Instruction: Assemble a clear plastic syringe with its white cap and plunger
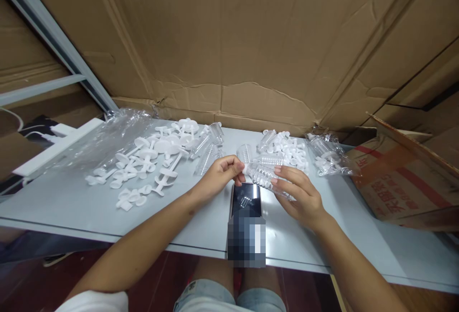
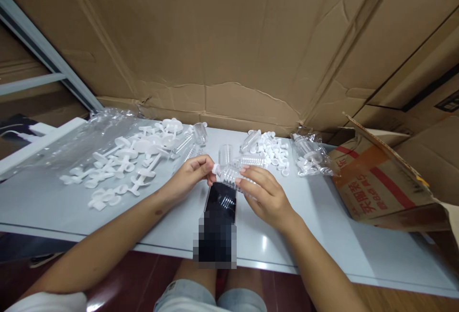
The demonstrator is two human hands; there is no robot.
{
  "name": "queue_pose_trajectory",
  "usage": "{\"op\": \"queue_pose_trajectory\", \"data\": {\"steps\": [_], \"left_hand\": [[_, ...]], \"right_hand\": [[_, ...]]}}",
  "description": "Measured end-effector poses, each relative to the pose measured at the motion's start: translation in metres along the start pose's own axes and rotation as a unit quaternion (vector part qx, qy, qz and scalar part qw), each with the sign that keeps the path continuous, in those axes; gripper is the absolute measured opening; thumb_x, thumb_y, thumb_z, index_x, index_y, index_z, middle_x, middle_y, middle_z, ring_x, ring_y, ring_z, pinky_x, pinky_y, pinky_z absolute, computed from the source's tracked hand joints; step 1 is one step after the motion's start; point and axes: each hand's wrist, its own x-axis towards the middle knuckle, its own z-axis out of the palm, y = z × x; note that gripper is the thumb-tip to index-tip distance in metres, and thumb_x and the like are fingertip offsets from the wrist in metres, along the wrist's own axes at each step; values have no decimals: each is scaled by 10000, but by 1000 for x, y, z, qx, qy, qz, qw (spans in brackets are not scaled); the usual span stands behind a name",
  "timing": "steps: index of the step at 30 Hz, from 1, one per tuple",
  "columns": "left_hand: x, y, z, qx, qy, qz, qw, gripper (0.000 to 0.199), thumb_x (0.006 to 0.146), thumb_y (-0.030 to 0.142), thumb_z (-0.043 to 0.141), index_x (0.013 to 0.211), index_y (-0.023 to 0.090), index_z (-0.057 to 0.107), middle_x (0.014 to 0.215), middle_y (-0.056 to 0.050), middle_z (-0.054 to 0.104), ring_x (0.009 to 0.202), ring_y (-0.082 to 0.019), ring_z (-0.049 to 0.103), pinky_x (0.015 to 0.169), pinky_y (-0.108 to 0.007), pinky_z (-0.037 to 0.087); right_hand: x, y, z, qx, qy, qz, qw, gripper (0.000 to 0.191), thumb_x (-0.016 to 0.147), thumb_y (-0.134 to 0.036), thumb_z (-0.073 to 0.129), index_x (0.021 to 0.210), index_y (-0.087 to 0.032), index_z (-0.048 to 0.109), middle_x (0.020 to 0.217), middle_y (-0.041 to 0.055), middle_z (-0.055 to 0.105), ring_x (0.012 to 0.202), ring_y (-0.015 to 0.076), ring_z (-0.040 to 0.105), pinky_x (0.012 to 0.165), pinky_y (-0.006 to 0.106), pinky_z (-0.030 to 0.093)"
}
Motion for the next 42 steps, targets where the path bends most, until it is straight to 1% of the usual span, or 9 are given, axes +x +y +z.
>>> {"op": "queue_pose_trajectory", "data": {"steps": [7,13,15,20,25,29,33,38,42], "left_hand": [[0,-1,0,-2,10,27,1000,348,821,490,583,721,159,546,647,0,589,574,-102,528,618,-252,420],[-2,-3,-2,125,34,63,990,463,897,553,387,638,174,443,539,40,423,524,-90,399,553,-240,329],[-2,-5,-3,139,30,57,988,483,905,557,355,609,178,391,537,46,369,515,-86,351,533,-239,295],[2,-8,-2,59,1,3,998,508,871,604,379,579,199,289,523,72,223,462,-71,218,462,-232,195],[3,-3,-2,39,-29,-61,997,540,882,589,362,528,200,240,473,76,188,420,-61,180,445,-235,173],[0,1,-4,79,-27,-60,995,563,883,593,350,501,181,319,439,62,282,406,-58,243,449,-227,217],[-2,2,-5,107,4,-48,993,565,853,626,385,518,172,393,447,45,382,422,-65,341,465,-217,281],[-2,1,-7,107,-9,-23,994,540,838,636,408,580,166,473,512,25,479,468,-84,437,501,-226,365],[-4,4,-7,148,-11,25,989,478,883,561,399,637,163,504,558,17,520,531,-100,481,558,-237,394]], "right_hand": [[3,-4,-1,35,13,50,998,498,785,-67,622,1203,-324,537,1107,64,650,1032,232,633,869,441,544],[0,-8,1,64,-13,133,989,501,786,-154,677,1240,-291,515,1151,83,622,1081,231,608,910,427,536],[-1,-7,3,57,-11,114,992,516,797,-138,662,1267,-276,501,1162,94,609,1092,230,600,918,425,536],[-1,-4,6,15,-1,-2,1000,586,792,-17,611,1314,-248,480,1146,105,606,1099,232,590,906,420,549],[-1,-4,2,-34,-3,-89,995,529,754,18,638,1241,-171,558,1089,105,652,1175,258,549,913,407,565],[-4,-4,1,-38,1,-130,991,492,723,41,657,1179,-137,604,1090,105,664,1204,263,532,925,388,568],[-4,-5,3,1,7,-73,997,517,752,-3,657,1223,-204,579,1107,86,658,1163,247,567,901,401,574],[1,-8,2,38,11,-26,999,551,765,8,623,1259,-223,542,1120,98,634,1099,241,597,898,419,558],[3,-9,0,55,7,2,998,583,757,12,621,1275,-236,518,1121,98,618,1082,239,599,897,426,544]]}}
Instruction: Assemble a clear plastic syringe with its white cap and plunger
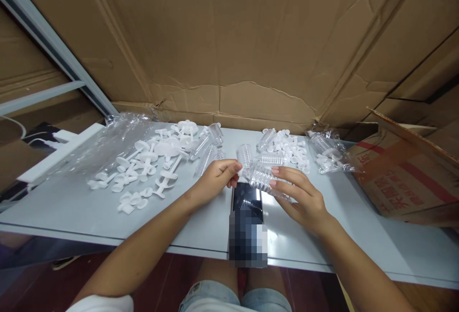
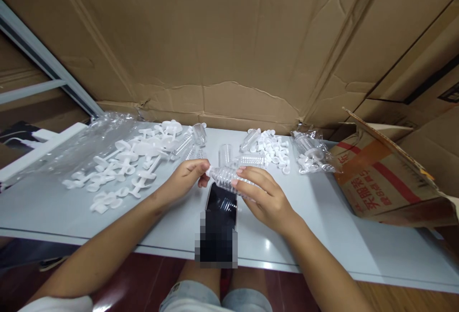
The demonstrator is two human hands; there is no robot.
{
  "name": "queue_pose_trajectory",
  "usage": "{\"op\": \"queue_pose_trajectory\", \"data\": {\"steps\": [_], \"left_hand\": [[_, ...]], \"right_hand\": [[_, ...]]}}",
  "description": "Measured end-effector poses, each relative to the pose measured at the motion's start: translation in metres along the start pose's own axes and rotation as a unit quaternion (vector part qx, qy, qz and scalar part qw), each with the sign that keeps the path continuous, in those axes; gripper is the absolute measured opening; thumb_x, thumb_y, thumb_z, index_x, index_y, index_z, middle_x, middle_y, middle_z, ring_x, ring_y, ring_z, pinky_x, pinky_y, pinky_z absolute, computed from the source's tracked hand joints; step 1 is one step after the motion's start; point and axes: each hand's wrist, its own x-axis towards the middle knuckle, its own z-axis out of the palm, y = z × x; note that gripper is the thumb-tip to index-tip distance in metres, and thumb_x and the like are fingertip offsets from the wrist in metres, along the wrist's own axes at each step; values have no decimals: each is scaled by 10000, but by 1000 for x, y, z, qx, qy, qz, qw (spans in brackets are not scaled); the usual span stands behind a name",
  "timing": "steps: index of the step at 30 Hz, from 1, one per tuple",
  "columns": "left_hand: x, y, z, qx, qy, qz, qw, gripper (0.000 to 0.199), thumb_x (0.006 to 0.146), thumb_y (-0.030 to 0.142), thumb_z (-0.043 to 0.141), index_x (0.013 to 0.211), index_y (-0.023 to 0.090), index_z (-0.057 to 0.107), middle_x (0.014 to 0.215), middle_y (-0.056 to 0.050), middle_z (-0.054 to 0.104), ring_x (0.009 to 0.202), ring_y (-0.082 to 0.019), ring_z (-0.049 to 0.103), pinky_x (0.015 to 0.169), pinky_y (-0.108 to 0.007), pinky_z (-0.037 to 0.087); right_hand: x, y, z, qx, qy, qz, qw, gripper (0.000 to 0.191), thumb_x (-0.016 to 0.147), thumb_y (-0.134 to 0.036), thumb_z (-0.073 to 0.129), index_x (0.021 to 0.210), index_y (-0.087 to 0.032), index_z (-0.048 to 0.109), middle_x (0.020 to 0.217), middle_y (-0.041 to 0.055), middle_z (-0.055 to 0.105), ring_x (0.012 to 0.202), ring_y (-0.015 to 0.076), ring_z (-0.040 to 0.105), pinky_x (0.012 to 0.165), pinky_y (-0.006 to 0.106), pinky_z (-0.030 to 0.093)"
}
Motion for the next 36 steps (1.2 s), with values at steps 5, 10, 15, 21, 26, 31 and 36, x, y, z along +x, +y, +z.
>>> {"op": "queue_pose_trajectory", "data": {"steps": [5,10,15,21,26,31,36], "left_hand": [[-2,4,-1,172,33,72,982,380,912,453,412,673,173,509,638,13,533,617,-120,487,615,-254,368],[-3,1,-1,160,27,109,981,381,943,436,349,705,178,496,643,19,525,604,-111,479,611,-244,361],[-5,0,2,125,49,100,986,416,942,462,335,664,178,457,601,25,470,572,-109,447,601,-251,345],[-7,5,6,70,58,14,996,472,924,541,298,618,189,377,578,34,390,550,-109,373,559,-254,307],[-7,6,5,23,22,-27,999,493,912,573,296,614,190,378,543,41,381,521,-101,364,548,-252,310],[-5,5,6,-32,-9,-58,998,501,898,595,315,598,195,356,501,54,343,474,-89,324,507,-242,301],[-8,6,10,10,29,-8,999,471,921,557,288,639,191,384,578,33,404,538,-104,390,554,-246,343]], "right_hand": [[0,-1,-2,12,-25,69,997,495,776,-66,648,1226,-249,552,1125,89,629,1049,224,614,885,399,542],[-1,-2,-2,72,-12,147,986,464,763,-123,695,1185,-271,572,1156,77,625,1074,216,604,924,404,519],[-3,-5,3,82,5,167,983,478,750,-127,712,1180,-279,570,1145,76,627,1085,219,598,931,414,514],[-6,-5,8,44,21,125,991,524,758,-101,693,1233,-262,543,1147,93,617,1076,225,609,923,408,533],[-6,-3,6,17,16,43,999,576,780,-54,639,1297,-268,500,1163,94,617,1085,237,613,897,414,557],[-7,-1,6,0,5,-13,1000,613,764,-8,631,1311,-251,499,1146,98,625,1127,257,589,900,438,559],[-5,-3,6,26,33,55,998,554,744,-46,675,1245,-250,554,1140,96,638,1045,242,636,883,413,562]]}}
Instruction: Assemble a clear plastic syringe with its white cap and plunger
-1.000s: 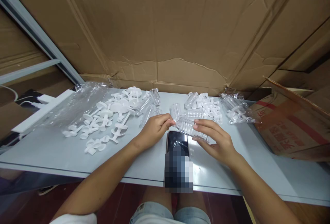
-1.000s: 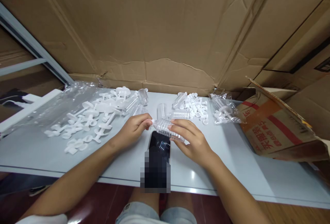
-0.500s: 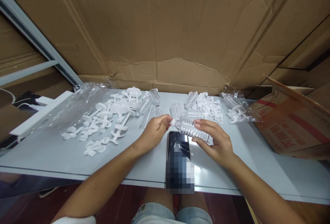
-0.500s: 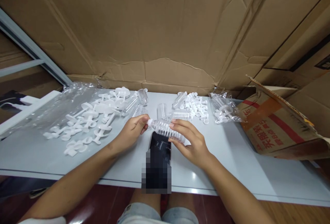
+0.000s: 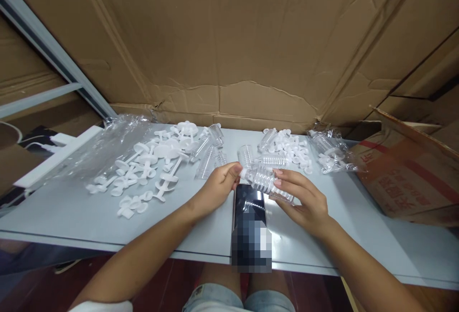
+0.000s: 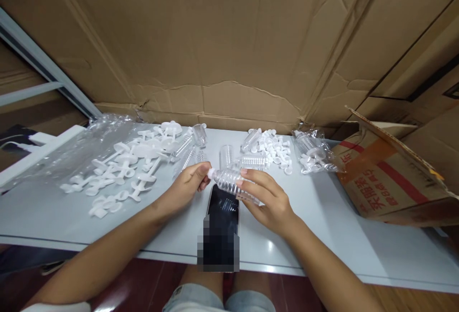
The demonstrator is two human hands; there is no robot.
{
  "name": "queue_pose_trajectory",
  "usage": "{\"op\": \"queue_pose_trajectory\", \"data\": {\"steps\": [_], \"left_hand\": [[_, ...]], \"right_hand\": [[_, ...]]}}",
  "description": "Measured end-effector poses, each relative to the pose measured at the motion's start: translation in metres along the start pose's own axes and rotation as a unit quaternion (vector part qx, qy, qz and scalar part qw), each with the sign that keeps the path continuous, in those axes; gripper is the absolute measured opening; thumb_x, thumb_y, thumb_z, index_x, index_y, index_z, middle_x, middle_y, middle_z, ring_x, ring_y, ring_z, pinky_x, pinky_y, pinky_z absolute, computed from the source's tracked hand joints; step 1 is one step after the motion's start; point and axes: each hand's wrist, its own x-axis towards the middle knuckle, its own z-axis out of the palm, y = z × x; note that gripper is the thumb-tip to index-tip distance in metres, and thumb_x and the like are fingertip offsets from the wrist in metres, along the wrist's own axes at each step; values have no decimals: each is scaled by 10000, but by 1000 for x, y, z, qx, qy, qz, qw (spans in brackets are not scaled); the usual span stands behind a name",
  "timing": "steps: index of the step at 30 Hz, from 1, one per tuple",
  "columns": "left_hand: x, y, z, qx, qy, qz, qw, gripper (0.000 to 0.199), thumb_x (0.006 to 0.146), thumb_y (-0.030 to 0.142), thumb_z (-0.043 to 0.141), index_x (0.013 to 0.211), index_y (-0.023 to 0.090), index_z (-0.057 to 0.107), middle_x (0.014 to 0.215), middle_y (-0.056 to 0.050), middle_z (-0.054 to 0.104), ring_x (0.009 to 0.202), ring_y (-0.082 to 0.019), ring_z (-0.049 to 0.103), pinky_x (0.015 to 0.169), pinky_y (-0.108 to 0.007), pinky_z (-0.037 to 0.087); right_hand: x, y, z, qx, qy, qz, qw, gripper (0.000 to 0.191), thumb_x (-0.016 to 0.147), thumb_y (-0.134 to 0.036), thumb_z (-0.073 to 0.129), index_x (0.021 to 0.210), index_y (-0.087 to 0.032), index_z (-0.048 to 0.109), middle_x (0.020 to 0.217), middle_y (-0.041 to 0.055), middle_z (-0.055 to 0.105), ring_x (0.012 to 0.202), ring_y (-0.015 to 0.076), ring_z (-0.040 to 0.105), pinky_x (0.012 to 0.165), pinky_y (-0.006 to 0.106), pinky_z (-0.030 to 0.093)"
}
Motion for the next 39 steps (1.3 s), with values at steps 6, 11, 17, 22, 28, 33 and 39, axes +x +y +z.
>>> {"op": "queue_pose_trajectory", "data": {"steps": [6,11,17,22,28,33,39], "left_hand": [[-7,2,-2,202,78,199,956,449,949,500,248,664,194,413,612,8,429,587,-134,423,590,-273,348],[-6,1,-7,267,80,249,928,414,969,428,238,696,194,444,620,0,461,581,-135,439,579,-270,357],[-3,0,-8,357,61,284,888,472,923,557,255,897,182,540,799,-64,614,731,-184,554,681,-305,412],[-2,-6,-5,450,72,350,819,415,935,471,311,887,177,600,830,-80,658,734,-186,562,663,-298,397],[-5,-10,-2,508,107,359,776,436,925,343,268,583,204,501,521,-29,500,506,-152,402,522,-288,288],[-6,-7,-1,422,83,250,868,423,924,302,232,576,200,452,526,-9,486,505,-133,419,530,-261,310],[2,-10,1,292,8,25,956,484,936,424,235,516,197,316,478,19,382,470,-121,376,503,-264,264]], "right_hand": [[2,-5,-1,121,11,178,977,441,728,-182,742,1138,-269,605,1095,81,661,1072,236,617,884,400,550],[4,-5,-2,201,-5,257,945,396,735,-277,743,1107,-267,609,1072,67,671,955,206,667,797,329,575],[5,-6,-4,227,-12,314,922,366,756,-412,701,1062,-235,607,974,63,671,816,199,684,697,323,583],[7,-7,-2,346,-27,394,851,350,764,-445,679,984,-183,606,787,25,648,523,143,649,512,302,561],[3,-12,11,425,-74,431,792,362,795,-493,623,943,-169,562,529,-10,630,424,166,624,388,271,509],[-5,-15,11,224,-46,310,923,374,764,-433,686,1028,-203,556,766,36,675,615,177,674,551,305,571],[-6,-4,7,-6,-86,-14,996,480,812,-138,632,1255,-235,477,1098,108,626,1012,217,613,830,396,541]]}}
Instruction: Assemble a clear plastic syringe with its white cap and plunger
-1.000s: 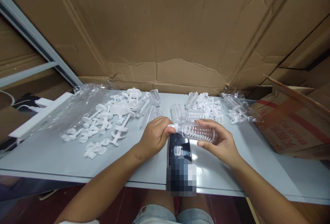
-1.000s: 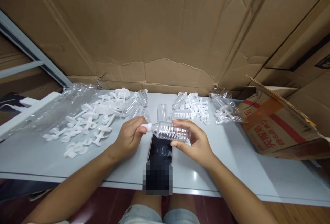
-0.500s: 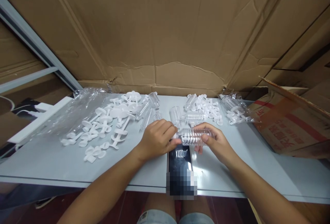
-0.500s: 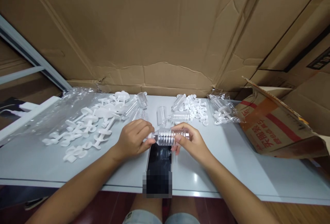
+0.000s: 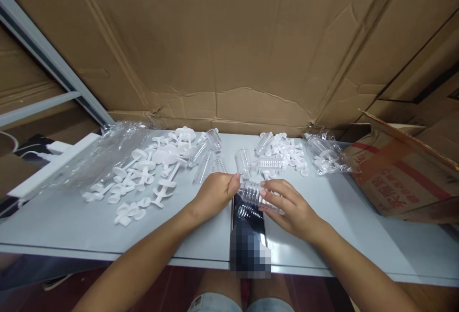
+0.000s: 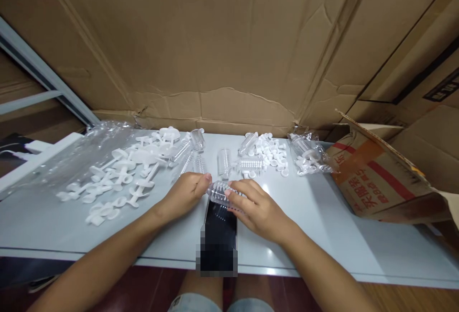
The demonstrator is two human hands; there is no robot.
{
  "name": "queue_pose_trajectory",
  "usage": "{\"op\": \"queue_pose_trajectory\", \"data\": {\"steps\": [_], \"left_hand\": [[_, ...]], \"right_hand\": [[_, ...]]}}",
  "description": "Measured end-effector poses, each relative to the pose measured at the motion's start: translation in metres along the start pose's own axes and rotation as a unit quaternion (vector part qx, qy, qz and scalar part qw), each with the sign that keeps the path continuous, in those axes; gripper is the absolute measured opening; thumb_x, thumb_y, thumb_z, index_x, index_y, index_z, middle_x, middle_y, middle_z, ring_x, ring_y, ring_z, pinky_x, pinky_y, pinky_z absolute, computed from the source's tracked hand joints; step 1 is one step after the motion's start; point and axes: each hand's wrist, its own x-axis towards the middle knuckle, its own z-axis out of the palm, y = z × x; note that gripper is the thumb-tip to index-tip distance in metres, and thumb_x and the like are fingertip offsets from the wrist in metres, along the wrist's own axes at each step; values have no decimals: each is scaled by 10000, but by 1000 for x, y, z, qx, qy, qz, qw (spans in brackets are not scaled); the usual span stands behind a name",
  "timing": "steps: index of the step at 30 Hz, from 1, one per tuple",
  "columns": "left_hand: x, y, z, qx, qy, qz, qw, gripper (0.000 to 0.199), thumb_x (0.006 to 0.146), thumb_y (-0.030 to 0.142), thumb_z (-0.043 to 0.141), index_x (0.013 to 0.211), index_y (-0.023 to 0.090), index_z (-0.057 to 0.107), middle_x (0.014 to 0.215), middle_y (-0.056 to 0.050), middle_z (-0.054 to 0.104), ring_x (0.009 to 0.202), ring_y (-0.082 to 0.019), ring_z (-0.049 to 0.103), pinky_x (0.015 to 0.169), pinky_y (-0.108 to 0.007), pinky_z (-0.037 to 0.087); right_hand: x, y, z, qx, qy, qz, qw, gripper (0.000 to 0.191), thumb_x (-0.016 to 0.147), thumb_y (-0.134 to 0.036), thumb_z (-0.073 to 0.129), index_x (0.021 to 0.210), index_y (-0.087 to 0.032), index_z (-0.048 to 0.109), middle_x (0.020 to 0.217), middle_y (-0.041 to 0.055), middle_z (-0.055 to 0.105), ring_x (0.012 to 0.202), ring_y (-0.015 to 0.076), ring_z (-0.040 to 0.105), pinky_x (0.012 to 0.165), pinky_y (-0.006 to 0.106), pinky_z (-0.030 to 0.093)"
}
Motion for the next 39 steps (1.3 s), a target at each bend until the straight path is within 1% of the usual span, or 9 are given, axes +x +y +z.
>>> {"op": "queue_pose_trajectory", "data": {"steps": [4,8,16,19,23,26,29,33,39], "left_hand": [[2,1,2,7,-3,-1,1000,468,934,411,219,534,196,332,505,9,416,501,-132,404,522,-270,269],[-1,3,1,80,47,86,992,433,931,332,225,555,192,390,537,-2,485,518,-135,436,542,-269,296],[-3,-1,0,215,172,259,926,431,925,214,251,571,186,496,502,-3,526,486,-126,450,522,-258,329],[-4,0,0,225,212,296,904,440,926,215,253,558,186,493,487,0,499,465,-126,414,499,-261,314],[-5,1,0,212,223,320,896,424,920,229,263,571,186,498,495,-3,481,468,-134,385,493,-277,297],[-6,0,1,120,177,280,936,421,929,224,240,591,183,487,517,2,475,487,-129,402,510,-268,320],[-6,2,0,-14,109,165,980,426,953,262,225,649,173,510,587,1,519,555,-121,472,573,-250,368],[-7,9,-5,-149,22,9,989,474,963,400,230,671,173,527,607,2,529,598,-133,497,609,-254,381],[-5,9,-3,-182,-31,-75,980,529,918,537,269,589,178,477,542,4,492,545,-145,471,573,-265,349]], "right_hand": [[3,-1,0,17,5,19,1000,447,794,-126,647,1206,-216,500,1090,112,617,1016,217,608,854,412,526],[6,-11,-2,106,30,190,976,362,753,-275,707,1070,-216,543,970,76,655,889,210,661,735,348,568],[10,-14,-1,379,-10,439,814,316,741,-384,704,912,-190,522,725,20,672,591,161,672,572,302,564],[13,-14,-3,453,-44,491,742,328,786,-445,649,912,-177,507,605,7,656,520,150,656,510,267,541],[16,-17,-5,501,-59,503,702,352,793,-480,627,904,-175,492,608,-5,632,481,138,638,427,223,493],[16,-23,-5,472,-49,488,733,327,814,-473,601,913,-189,475,646,-13,616,493,137,634,453,251,514],[13,-27,-7,328,-22,419,846,284,818,-391,626,983,-203,493,779,16,646,628,149,665,617,307,565],[6,-22,-8,94,-7,214,972,375,787,-284,682,1109,-208,504,984,79,643,896,199,652,777,343,560],[2,-8,-1,-98,-19,-36,994,400,808,-131,639,1183,-144,500,1089,170,624,973,232,617,782,375,569]]}}
